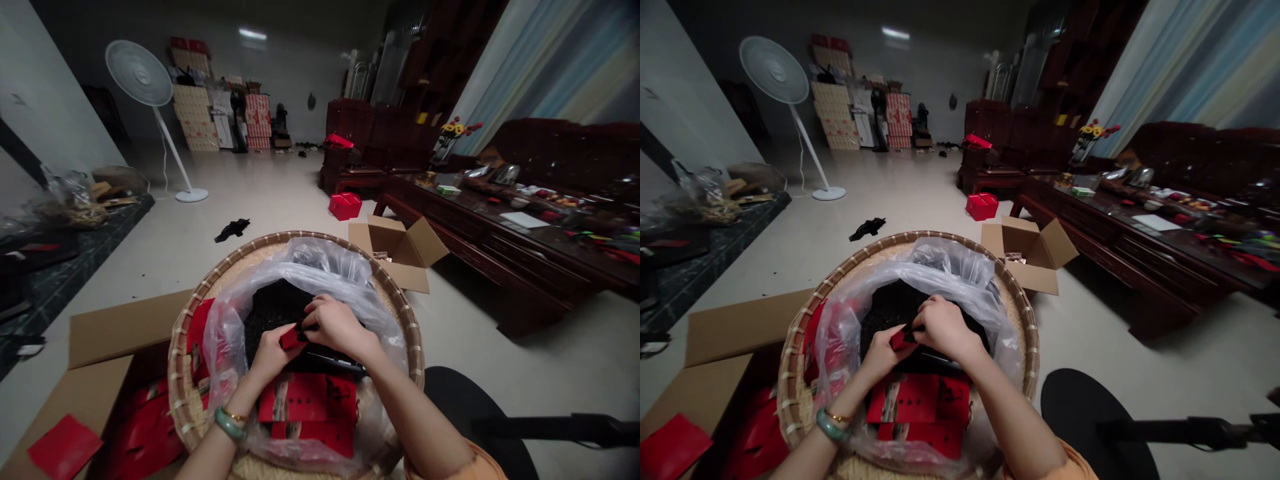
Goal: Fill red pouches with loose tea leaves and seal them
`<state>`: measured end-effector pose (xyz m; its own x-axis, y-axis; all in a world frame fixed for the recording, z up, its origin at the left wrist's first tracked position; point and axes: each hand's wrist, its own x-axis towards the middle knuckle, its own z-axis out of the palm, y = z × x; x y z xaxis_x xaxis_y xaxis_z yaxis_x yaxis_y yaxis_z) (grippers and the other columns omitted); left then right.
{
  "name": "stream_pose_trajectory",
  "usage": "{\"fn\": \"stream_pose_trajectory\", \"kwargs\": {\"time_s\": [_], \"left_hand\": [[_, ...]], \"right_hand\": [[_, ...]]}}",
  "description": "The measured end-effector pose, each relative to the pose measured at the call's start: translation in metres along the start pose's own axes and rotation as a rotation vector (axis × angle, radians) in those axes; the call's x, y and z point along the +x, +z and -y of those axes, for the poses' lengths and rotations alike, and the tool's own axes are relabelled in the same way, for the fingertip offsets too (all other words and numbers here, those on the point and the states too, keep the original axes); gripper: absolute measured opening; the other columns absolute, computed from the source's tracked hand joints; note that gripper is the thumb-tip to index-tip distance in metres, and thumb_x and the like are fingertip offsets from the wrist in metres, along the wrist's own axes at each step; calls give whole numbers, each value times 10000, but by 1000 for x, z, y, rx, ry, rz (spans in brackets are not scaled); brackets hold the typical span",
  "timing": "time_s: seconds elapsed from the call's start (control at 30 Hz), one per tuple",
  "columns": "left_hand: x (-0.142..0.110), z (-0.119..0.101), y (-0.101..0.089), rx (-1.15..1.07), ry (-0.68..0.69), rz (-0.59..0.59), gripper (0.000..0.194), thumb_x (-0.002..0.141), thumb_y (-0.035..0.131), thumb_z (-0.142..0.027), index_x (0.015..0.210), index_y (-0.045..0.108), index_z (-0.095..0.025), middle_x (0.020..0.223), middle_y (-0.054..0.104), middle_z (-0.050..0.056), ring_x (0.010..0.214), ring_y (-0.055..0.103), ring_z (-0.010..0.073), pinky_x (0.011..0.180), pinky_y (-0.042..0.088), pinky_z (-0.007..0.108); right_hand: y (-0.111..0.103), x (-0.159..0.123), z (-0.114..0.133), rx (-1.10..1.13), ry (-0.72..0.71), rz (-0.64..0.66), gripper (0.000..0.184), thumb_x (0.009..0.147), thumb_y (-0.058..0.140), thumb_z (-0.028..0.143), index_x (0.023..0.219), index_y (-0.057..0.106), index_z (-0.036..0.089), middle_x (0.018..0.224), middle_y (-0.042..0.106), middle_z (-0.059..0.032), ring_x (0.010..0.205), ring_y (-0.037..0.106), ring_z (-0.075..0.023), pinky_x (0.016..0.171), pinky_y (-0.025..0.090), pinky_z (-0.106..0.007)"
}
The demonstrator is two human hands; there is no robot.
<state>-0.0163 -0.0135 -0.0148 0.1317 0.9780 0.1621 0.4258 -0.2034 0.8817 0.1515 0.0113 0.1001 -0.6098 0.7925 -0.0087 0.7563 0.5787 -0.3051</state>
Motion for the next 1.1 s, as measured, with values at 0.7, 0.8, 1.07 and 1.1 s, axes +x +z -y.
{"fn": "stream_pose_trajectory", "kwargs": {"time_s": [0.7, 0.8, 1.07, 1.1], "left_hand": [[-2, -2, -9, -170, 30, -45, 293, 654, 689, -254, 930, 690, -154, 934, 716, 79, 861, 656, 230, 830, 504, 360], [-2, -2, -4, -259, -104, 22, 326, 615, 725, -322, 858, 685, -108, 838, 720, 80, 769, 660, 232, 743, 525, 345], [-1, -20, -7, -689, -338, 12, 477, 692, 640, -488, 987, 617, -114, 777, 695, 44, 627, 638, 161, 577, 517, 262], [0, -21, -8, -692, -348, -16, 448, 700, 630, -491, 932, 634, -107, 731, 688, 36, 599, 624, 147, 560, 507, 246]], "right_hand": [[18, -10, -28, 566, 48, -201, 468, 767, 568, 212, 1232, 533, 189, 1133, 624, -91, 963, 593, -189, 777, 479, -292], [25, -10, -19, 670, -82, -110, 578, 737, 621, 244, 1293, 466, 222, 1160, 608, -68, 956, 588, -174, 771, 479, -273], [60, 11, -21, 973, 249, -196, 232, 703, 637, 324, 760, 710, 111, 622, 655, -27, 505, 540, -109, 467, 428, -205], [62, 12, -23, 1003, 259, -181, 235, 685, 652, 329, 751, 712, 112, 601, 651, -21, 484, 529, -101, 454, 419, -199]]}}
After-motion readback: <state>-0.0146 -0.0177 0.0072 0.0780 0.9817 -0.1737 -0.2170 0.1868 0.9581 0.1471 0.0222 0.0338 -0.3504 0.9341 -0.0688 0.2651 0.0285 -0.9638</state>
